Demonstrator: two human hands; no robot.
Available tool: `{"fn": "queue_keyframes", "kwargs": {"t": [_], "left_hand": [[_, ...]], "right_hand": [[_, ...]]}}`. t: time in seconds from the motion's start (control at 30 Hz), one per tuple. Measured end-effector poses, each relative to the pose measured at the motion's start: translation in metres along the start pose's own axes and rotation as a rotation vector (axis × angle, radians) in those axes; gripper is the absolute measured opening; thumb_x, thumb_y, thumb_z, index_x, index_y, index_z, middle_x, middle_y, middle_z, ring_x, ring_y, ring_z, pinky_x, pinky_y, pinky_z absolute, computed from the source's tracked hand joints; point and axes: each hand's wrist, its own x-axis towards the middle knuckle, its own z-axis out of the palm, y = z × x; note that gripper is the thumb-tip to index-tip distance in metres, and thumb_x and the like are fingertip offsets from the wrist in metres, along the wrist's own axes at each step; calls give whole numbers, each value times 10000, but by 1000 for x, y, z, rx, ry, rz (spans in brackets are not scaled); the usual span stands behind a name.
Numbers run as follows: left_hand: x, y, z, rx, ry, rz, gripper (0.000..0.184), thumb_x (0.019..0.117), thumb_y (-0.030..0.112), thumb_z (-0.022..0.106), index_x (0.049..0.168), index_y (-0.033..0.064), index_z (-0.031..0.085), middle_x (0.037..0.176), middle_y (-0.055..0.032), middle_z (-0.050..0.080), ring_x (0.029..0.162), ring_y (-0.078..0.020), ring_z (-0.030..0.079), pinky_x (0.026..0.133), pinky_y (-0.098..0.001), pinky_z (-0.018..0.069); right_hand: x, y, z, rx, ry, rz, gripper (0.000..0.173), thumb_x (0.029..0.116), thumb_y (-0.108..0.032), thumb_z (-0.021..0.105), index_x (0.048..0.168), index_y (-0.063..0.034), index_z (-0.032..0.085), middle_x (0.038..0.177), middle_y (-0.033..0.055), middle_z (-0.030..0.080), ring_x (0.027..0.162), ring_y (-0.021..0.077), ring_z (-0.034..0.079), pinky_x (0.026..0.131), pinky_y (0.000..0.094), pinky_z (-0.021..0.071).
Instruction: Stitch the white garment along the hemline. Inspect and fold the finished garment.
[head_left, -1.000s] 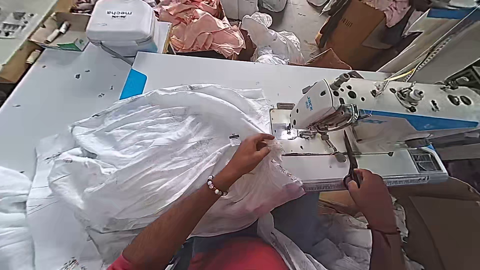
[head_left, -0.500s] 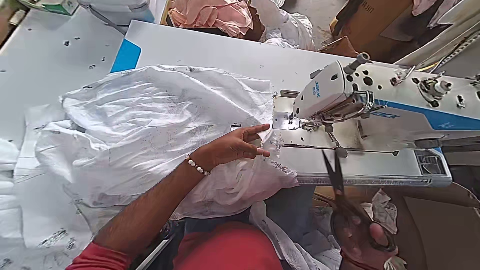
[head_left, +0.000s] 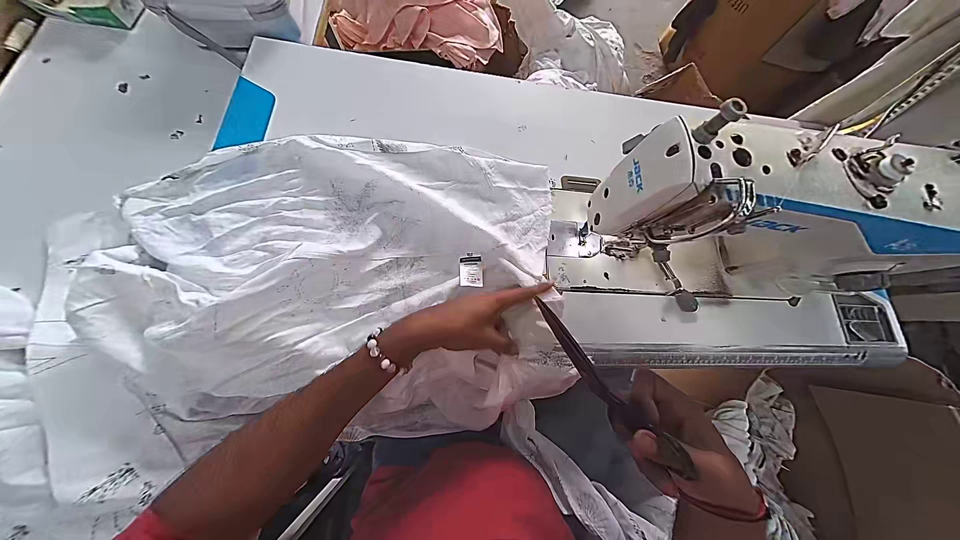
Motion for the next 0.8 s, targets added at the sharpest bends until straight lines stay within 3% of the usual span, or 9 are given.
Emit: {"fn": "queue_keyframes", "kwargs": {"t": [0.07, 0.2, 0.33, 0.4, 0.47, 0.57, 0.63, 0.7, 0.8], "left_hand": [[-15, -4, 17, 137, -226, 110, 789, 911, 153, 768, 1599, 243, 393, 1571, -51, 485, 1058, -165, 701, 844, -385, 616], [-15, 22, 7, 102, -609, 142, 419, 969, 237, 693, 1347, 59, 668, 1291, -72, 718, 1117, -191, 714, 984, -397, 577], [48, 71, -80, 465, 291, 158, 261, 1054, 270, 567, 1104, 77, 735, 920, -52, 749, 814, -158, 722, 751, -377, 613], [84, 67, -139, 838, 705, -67, 328, 959, 401, 672, 1134, 133, 742, 1102, -103, 721, 1071, -298, 659, 893, -550, 528], [105, 53, -182, 999, 702, -285, 512, 797, 575, 790, 1111, 172, 748, 1275, -151, 612, 1301, -415, 472, 931, -672, 424], [109, 25, -185, 1108, 831, 64, 277, 914, 423, 741, 1018, 166, 735, 1213, -146, 630, 1225, -410, 529, 929, -638, 443], [97, 9, -171, 1151, 1019, 238, 321, 991, 372, 654, 1207, 136, 679, 1320, -127, 618, 1261, -363, 550, 998, -576, 448], [75, -7, -148, 1096, 959, 163, 586, 989, 445, 631, 1469, 128, 517, 1465, -103, 561, 1388, -326, 483, 1116, -550, 403], [32, -19, -95, 1153, 779, 141, 543, 1043, 416, 530, 1508, 138, 501, 1531, -40, 533, 1449, -265, 447, 1186, -505, 354]], "right_hand": [[-30, -14, -4, -103, 225, -58, 211, 927, -251, 780, 1065, -213, 624, 825, -14, 663, 478, 22, 556, 375, 183, 472], [-43, -29, -49, -764, 826, 91, 322, 947, -307, 725, 1058, -87, 517, 744, 36, 648, 439, 131, 572, 370, 300, 514], [-9, -44, -76, -1696, 939, 522, 263, 964, -237, 671, 1107, -17, 654, 866, 244, 691, 788, 453, 690, 655, 663, 513], [13, -46, -51, -1844, 905, 381, 236, 984, -254, 644, 1089, -65, 740, 987, 228, 725, 902, 458, 704, 717, 680, 528], [41, -31, -14, -1846, 753, 26, 330, 1029, -361, 569, 1165, -105, 726, 1148, 128, 724, 1043, 319, 708, 838, 543, 587], [84, 36, 27, -1722, 356, -403, 429, 1023, -468, 560, 1328, -190, 677, 1447, 43, 617, 1375, 210, 551, 1137, 454, 473], [96, 90, 25, -1812, 196, -528, 471, 1055, -388, 521, 1495, -225, 560, 1577, 31, 505, 1486, 216, 431, 1239, 493, 337], [77, 126, 15, -1788, 203, -729, 352, 1037, -151, 573, 1377, -182, 660, 1471, 19, 615, 1416, 202, 525, 1209, 451, 404], [30, 154, 2, -1663, 123, -753, 209, 1019, -104, 594, 1170, -133, 735, 1287, 7, 724, 1288, 171, 634, 1124, 369, 506]]}}
